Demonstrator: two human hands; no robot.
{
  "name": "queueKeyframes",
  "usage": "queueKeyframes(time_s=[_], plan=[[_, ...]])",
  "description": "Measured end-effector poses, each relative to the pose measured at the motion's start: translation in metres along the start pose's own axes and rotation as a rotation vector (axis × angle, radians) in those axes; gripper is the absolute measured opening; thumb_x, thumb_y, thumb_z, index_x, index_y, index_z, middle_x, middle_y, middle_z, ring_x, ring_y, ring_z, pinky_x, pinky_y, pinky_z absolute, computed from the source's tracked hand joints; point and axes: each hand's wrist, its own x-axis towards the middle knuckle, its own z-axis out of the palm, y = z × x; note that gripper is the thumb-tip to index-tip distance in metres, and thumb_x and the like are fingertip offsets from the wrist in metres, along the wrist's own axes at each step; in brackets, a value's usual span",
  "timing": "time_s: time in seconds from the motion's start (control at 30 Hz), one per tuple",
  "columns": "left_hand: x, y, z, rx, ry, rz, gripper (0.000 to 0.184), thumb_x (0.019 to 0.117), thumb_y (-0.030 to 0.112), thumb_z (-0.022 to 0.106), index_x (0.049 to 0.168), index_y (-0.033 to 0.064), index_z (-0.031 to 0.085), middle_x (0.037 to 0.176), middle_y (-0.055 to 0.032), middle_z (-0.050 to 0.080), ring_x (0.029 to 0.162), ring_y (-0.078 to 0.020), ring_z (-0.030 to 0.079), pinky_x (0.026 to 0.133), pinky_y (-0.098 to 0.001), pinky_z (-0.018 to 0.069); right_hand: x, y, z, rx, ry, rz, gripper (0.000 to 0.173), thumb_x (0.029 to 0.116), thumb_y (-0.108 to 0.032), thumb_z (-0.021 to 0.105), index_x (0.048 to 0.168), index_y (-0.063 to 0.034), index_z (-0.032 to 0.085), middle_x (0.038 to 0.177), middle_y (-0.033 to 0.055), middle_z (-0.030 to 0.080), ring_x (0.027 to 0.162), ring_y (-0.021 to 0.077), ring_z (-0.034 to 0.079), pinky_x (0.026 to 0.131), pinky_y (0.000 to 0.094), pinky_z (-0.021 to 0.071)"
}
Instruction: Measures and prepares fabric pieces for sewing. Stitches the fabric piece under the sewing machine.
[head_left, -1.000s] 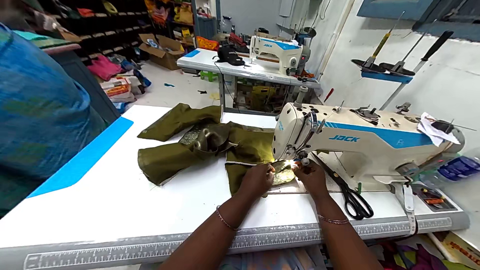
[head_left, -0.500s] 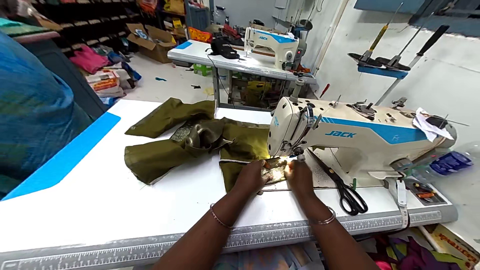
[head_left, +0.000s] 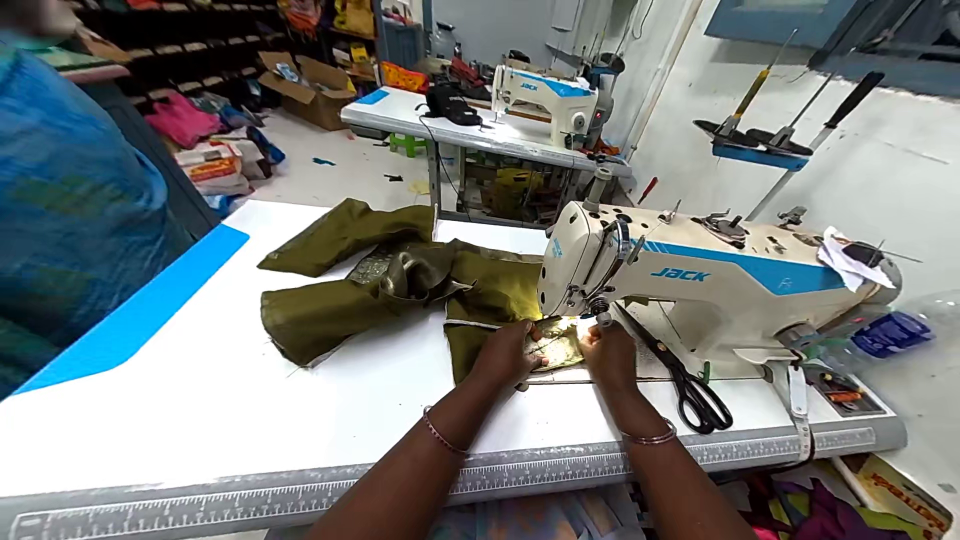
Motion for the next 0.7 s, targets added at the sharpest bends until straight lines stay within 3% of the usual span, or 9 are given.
queueKeyframes(time_s=[0.07,0.2,0.23,0.33,0.4,0.5,0.7], plan=[[0.000,0.000,-0.001,0.006,0.001,0.003,0.041,0.0925,0.022,0.079,0.124,0.0014,0.064,0.119,-0.0213,0.068,0.114,-0.0360,0.066,0.101,-0.0543,0.0499,-0.001,0.003,0.001,0.066,0.067,-0.015,0.015,0.0889,-0.003,0.074,0.097,0.0094,0.070,0.098,0.0254,0.067,0.087,0.0383,0.068,0.078,0.0536,0.0561],[0.001,0.001,0.000,0.015,-0.010,-0.012,0.039,0.0928,0.020,0.078,0.124,0.0025,0.064,0.118,-0.0205,0.068,0.113,-0.0356,0.066,0.100,-0.0542,0.0504,-0.009,0.004,0.016,0.174,0.108,-0.382,0.011,0.0849,-0.007,0.077,0.088,0.0010,0.070,0.083,0.0145,0.066,0.065,0.0229,0.063,0.059,0.0396,0.0558],[0.001,0.000,0.000,0.012,-0.006,-0.007,0.039,0.0927,0.020,0.078,0.124,0.0024,0.064,0.118,-0.0205,0.068,0.113,-0.0357,0.066,0.100,-0.0542,0.0505,-0.008,0.004,0.017,0.173,0.073,-0.412,0.011,0.0856,-0.008,0.077,0.087,0.0003,0.070,0.082,0.0136,0.066,0.065,0.0230,0.063,0.059,0.0400,0.0555],[0.000,0.000,-0.002,0.008,-0.022,-0.019,0.042,0.0928,0.023,0.079,0.127,0.0041,0.061,0.118,-0.0202,0.068,0.113,-0.0361,0.066,0.099,-0.0547,0.0508,-0.007,0.004,0.005,0.097,0.003,-0.177,0.015,0.0887,-0.007,0.075,0.095,0.0059,0.069,0.091,0.0225,0.068,0.081,0.0373,0.068,0.071,0.0551,0.0562],[-0.001,0.002,-0.003,0.001,-0.027,-0.027,0.048,0.0920,0.022,0.080,0.130,0.0047,0.057,0.117,-0.0218,0.067,0.111,-0.0387,0.066,0.096,-0.0567,0.0515,-0.001,0.007,-0.001,0.086,0.040,0.027,0.018,0.0893,-0.008,0.076,0.098,0.0073,0.070,0.095,0.0246,0.068,0.088,0.0399,0.068,0.077,0.0577,0.0543],[-0.003,0.003,-0.003,-0.020,-0.003,-0.038,0.056,0.0907,0.021,0.081,0.135,0.0056,0.050,0.115,-0.0217,0.067,0.108,-0.0384,0.067,0.094,-0.0563,0.0525,0.007,0.007,-0.001,0.164,0.110,0.173,0.017,0.0877,-0.009,0.079,0.093,0.0050,0.071,0.088,0.0203,0.068,0.082,0.0334,0.066,0.075,0.0528,0.0527],[-0.003,0.001,-0.001,-0.049,0.014,-0.011,0.063,0.0886,0.016,0.083,0.139,0.0061,0.047,0.121,-0.0213,0.065,0.112,-0.0378,0.066,0.097,-0.0559,0.0518,0.005,0.009,0.003,0.369,0.147,0.081,0.013,0.0866,-0.005,0.078,0.091,0.0029,0.069,0.080,0.0118,0.065,0.067,0.0185,0.058,0.064,0.0378,0.0494]])
